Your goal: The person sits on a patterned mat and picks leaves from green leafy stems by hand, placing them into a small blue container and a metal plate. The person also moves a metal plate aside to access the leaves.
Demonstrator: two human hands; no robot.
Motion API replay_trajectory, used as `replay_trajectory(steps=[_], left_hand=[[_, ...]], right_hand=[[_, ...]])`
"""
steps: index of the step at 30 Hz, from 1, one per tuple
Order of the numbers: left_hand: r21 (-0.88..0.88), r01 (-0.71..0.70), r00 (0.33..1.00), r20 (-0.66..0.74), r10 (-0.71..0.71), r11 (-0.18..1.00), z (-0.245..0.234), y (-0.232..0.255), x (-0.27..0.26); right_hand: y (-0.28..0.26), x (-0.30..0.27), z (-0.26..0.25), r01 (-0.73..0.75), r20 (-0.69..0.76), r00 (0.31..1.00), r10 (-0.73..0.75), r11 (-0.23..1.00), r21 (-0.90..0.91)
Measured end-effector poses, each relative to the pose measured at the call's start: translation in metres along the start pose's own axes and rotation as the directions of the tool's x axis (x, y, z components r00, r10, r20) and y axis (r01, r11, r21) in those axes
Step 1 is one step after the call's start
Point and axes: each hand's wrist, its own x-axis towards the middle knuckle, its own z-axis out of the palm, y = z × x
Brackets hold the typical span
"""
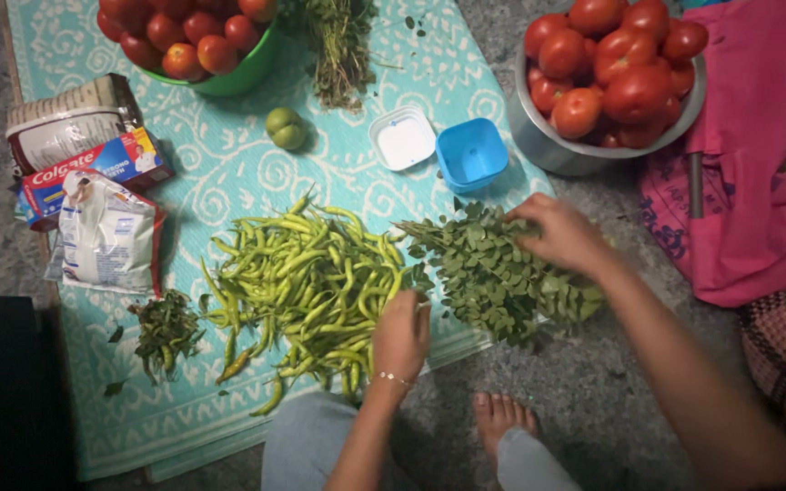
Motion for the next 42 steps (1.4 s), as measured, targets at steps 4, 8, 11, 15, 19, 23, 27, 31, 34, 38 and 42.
replay_trajectory(steps=[4, 8, 11, 15, 19, 23, 27, 31, 34, 38, 42], left_hand=[[-0.08, -0.14, 0.989, -0.05, 0.137, 0.987, 0.005, -0.004, -0.002], [0.048, -0.057, 0.998, -0.035, 0.059, 0.997, 0.009, -0.004, 0.002], [-0.022, -0.063, 0.997, -0.051, 0.062, 0.998, 0.017, 0.002, 0.001], [0.055, -0.128, 0.988, -0.078, 0.132, 0.99, 0.033, 0.018, 0.008], [0.135, -0.15, 0.986, -0.054, 0.159, 0.979, 0.052, 0.034, 0.029], [0.267, -0.267, 0.961, 0.005, 0.275, 0.926, 0.072, 0.034, 0.052], [0.192, -0.265, 0.964, 0.057, 0.259, 0.945, 0.08, 0.019, 0.052], [-0.091, -0.163, 0.986, 0.012, 0.165, 0.982, 0.075, 0.005, 0.056], [-0.229, -0.174, 0.982, -0.119, 0.149, 0.958, 0.07, -0.003, 0.061], [-0.286, -0.101, 0.992, -0.105, 0.074, 0.953, 0.069, -0.008, 0.062], [-0.22, -0.169, 0.985, -0.02, 0.169, 0.961, 0.069, -0.006, 0.056]], right_hand=[[-0.021, -0.019, -0.001, -0.158, -0.04, 0.987, 0.155, 0.984, -0.087], [-0.026, -0.024, 0.015, -0.162, -0.093, 0.985, 0.148, 0.973, -0.165], [-0.02, -0.022, 0.037, 0.239, 0.026, 0.965, -0.263, 0.829, -0.506], [0.005, -0.026, 0.041, 0.01, 0.007, 1.0, -0.009, 0.957, -0.29], [0.022, -0.034, 0.031, -0.075, -0.033, 0.997, 0.076, 0.997, 0.024], [0.035, -0.034, 0.029, -0.07, -0.044, 0.997, 0.07, 0.997, 0.015], [0.032, -0.028, 0.028, -0.081, -0.031, 0.997, 0.075, 0.966, -0.246], [-0.001, -0.018, 0.008, 0.07, -0.178, 0.972, -0.156, 0.909, -0.412], [-0.031, -0.017, -0.003, 0.043, -0.262, 0.96, -0.101, 0.975, -0.22], [-0.055, 0.004, 0.034, 0.049, -0.117, 0.991, -0.057, 0.996, -0.069], [-0.046, 0.021, 0.078, 0.013, -0.013, 1.0, -0.017, 0.954, -0.299]])
